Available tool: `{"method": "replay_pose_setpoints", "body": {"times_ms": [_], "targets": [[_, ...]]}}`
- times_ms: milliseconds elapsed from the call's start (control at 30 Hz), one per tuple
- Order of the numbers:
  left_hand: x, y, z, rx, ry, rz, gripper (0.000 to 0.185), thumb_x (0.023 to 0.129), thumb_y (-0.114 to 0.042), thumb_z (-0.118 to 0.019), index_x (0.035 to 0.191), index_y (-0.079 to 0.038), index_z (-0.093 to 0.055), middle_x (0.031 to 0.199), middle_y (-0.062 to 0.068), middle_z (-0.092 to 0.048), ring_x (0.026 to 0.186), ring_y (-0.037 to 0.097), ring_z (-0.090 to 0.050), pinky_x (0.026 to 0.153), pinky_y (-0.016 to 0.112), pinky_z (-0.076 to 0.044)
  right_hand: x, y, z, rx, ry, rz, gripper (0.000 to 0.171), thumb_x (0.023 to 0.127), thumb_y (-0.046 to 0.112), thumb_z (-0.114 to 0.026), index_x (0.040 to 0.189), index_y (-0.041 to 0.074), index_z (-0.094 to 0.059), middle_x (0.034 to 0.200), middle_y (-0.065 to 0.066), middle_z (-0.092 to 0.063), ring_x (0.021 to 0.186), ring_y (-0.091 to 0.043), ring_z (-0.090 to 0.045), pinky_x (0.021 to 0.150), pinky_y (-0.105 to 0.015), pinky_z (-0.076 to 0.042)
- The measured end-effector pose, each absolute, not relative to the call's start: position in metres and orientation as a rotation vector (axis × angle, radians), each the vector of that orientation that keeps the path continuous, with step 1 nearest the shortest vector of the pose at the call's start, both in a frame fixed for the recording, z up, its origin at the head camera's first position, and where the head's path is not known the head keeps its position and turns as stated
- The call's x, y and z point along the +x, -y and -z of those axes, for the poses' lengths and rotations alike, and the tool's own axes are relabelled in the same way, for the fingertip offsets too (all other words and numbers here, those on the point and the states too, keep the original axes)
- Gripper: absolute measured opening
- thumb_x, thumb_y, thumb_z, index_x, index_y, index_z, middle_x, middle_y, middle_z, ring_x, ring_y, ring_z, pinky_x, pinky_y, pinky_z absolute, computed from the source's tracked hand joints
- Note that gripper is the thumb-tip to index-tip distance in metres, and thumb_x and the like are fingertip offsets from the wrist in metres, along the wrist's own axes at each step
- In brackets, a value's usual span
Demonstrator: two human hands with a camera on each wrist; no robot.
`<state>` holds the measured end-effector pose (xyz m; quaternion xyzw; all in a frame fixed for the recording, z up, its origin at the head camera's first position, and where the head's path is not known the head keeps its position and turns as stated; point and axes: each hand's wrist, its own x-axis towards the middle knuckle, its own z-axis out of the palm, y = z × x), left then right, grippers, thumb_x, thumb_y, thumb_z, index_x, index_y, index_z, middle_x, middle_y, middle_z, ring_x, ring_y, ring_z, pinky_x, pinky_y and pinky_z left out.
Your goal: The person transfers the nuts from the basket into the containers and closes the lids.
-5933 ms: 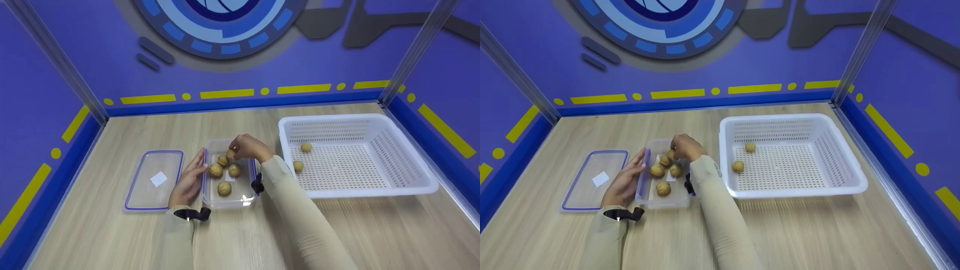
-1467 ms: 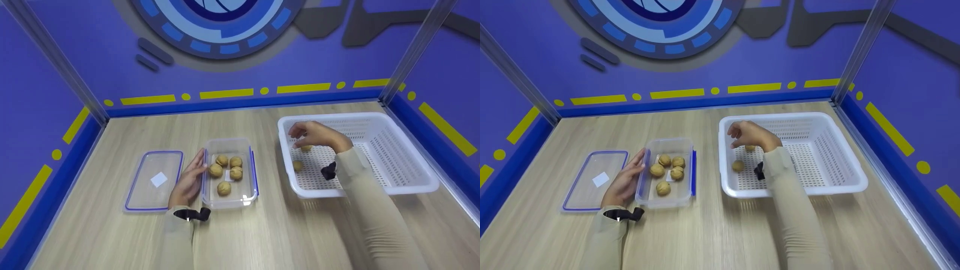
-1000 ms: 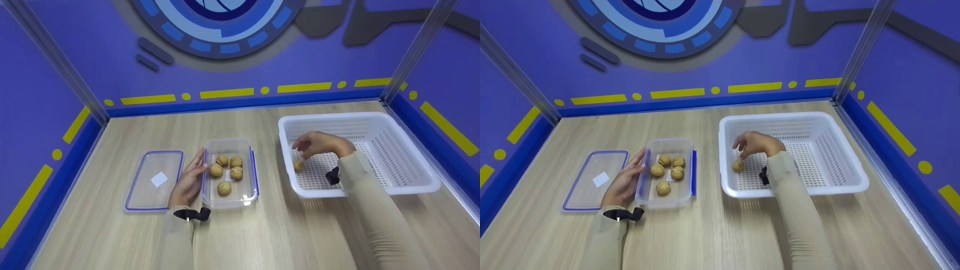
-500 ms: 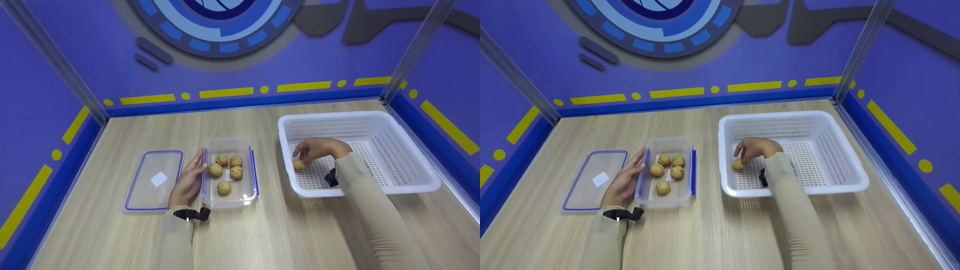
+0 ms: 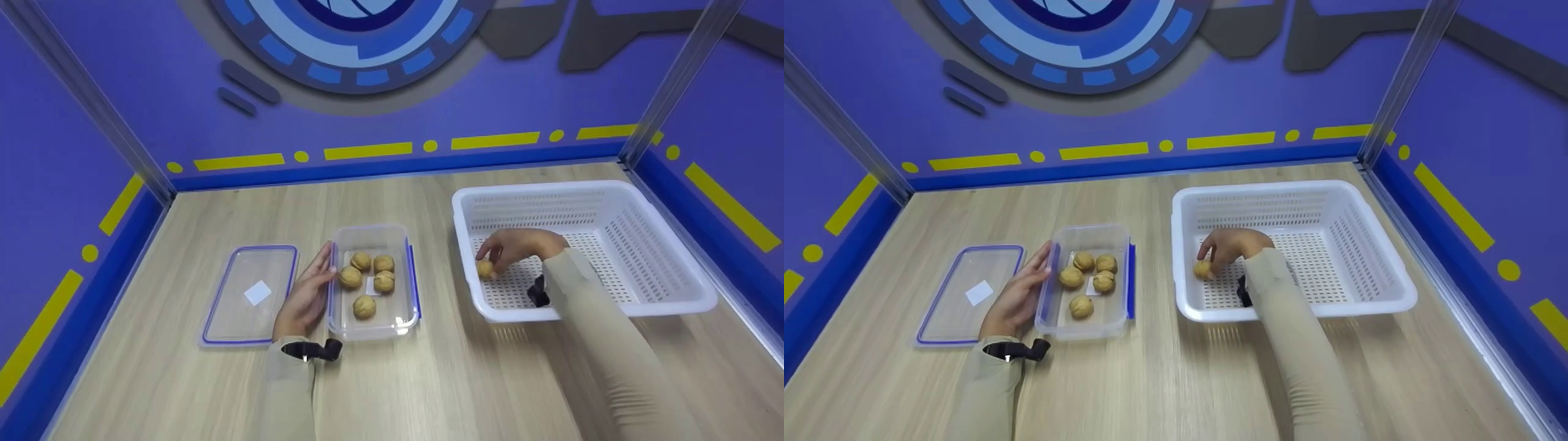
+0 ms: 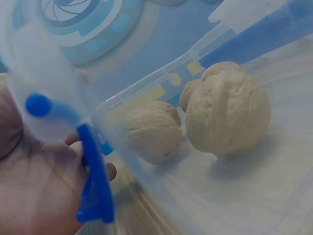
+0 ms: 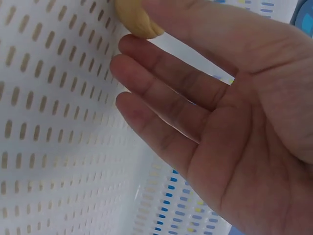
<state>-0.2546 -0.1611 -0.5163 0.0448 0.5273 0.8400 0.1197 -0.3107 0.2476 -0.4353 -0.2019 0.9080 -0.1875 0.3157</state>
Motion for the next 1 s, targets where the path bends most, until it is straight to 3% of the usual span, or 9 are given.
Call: {"method": "replay_pose_setpoints", "body": {"times_ms": [367,1000], "targets": [[-0.2542,0.1607,0.5155,0.127,-1.533,-2.459,0.068,0.094,0.007,-0.039,0.154,-0.005,-0.008,0.163,0.005,0.003,0.150,0.019,0.009,0.122,0.032,0.007,-0.3114,-0.2456,0.4366,-0.512,-2.411,0.461,0.044,0.079,0.020,-0.077,0.121,0.017,-0.066,0.112,-0.008,-0.066,0.104,-0.024,-0.057,0.093,-0.047,-0.048],[-0.2525,0.1602,0.5133,0.146,-1.539,-2.432,0.069,0.095,0.005,-0.040,0.154,-0.008,-0.007,0.163,0.005,0.004,0.150,0.020,0.009,0.122,0.034,0.008,-0.3138,-0.2462,0.4384,-0.604,-2.421,0.465,0.036,0.077,0.015,-0.077,0.111,0.011,-0.070,0.103,-0.004,-0.069,0.095,-0.017,-0.059,0.086,-0.038,-0.051]]}}
